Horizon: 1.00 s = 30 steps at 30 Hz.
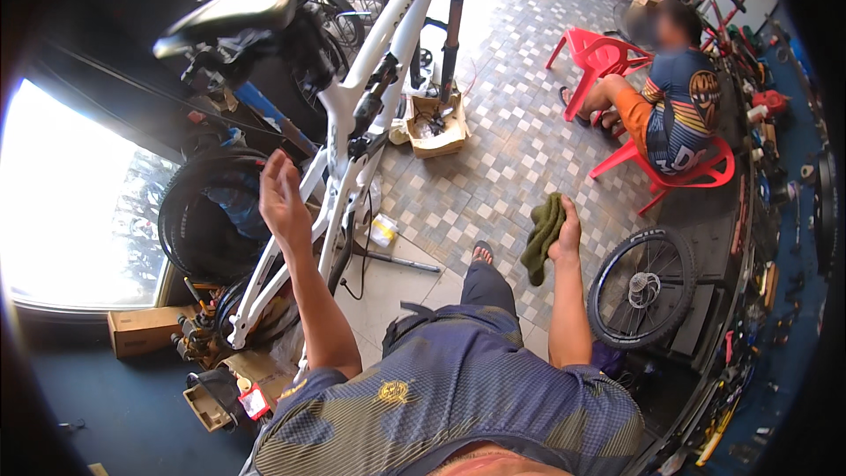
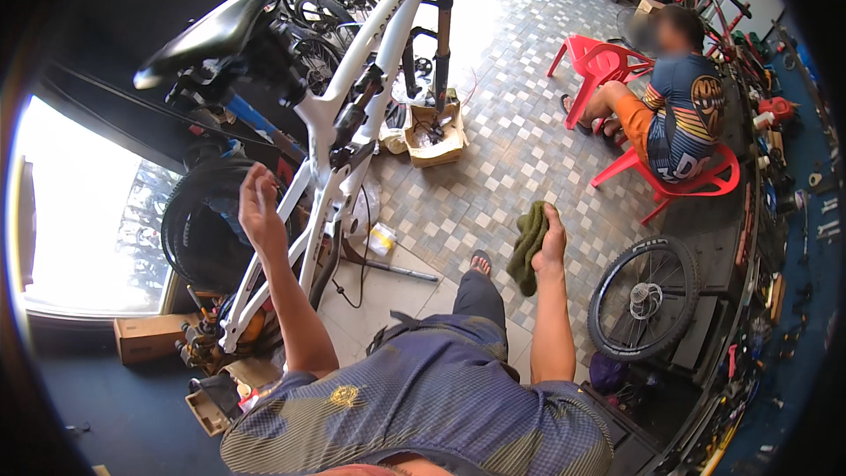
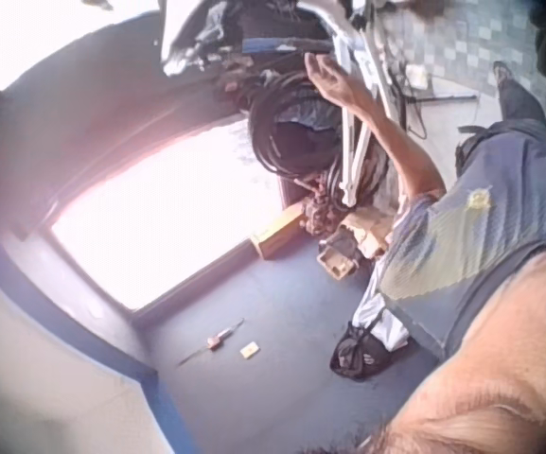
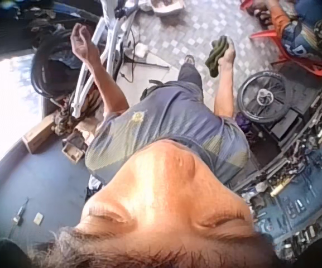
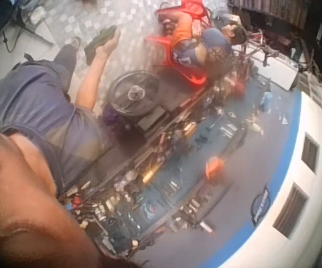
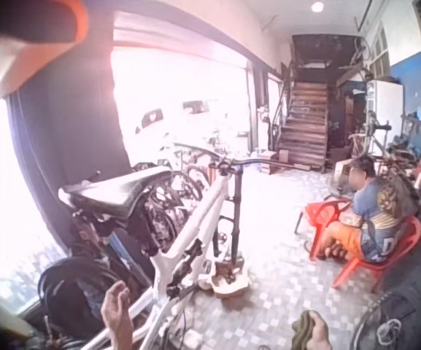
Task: The person tightens bolts on the bicycle handlebar using an Allen key, then wipes the white bicycle frame with a green cloth. The person handles the handlebar, frame, and cloth throughout the task.
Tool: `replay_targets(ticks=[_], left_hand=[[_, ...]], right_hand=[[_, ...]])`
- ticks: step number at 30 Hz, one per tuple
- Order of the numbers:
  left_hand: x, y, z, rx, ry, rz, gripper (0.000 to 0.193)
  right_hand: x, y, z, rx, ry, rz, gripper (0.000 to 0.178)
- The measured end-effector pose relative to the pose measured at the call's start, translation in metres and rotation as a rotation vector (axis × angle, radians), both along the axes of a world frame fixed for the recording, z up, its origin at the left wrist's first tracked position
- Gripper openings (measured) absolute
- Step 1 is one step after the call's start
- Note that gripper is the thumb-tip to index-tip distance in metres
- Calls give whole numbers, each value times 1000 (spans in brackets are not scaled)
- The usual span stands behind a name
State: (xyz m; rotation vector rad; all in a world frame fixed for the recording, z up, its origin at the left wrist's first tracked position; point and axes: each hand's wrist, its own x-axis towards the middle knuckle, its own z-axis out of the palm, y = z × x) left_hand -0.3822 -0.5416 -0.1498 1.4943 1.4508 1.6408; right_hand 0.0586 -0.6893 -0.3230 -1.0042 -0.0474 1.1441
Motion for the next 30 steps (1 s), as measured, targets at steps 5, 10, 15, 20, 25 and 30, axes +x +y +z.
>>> replay_targets(ticks=[5,10,15,20,25,30], left_hand=[[29,89,41,54,-524,-170,78],[26,149,37,128,-751,-168,101],[44,179,61,286,-937,-530,94],[9,237,60,262,-851,-511,83],[7,254,101,206,-1079,-758,90],[2,248,106,267,-1005,-776,68]], right_hand=[[45,94,7,-5,18,166,34],[48,207,32,140,101,344,44],[24,321,33,243,157,447,60],[-15,443,13,260,243,532,73],[-49,542,-11,212,305,479,77],[-101,581,34,555,433,618,72]])
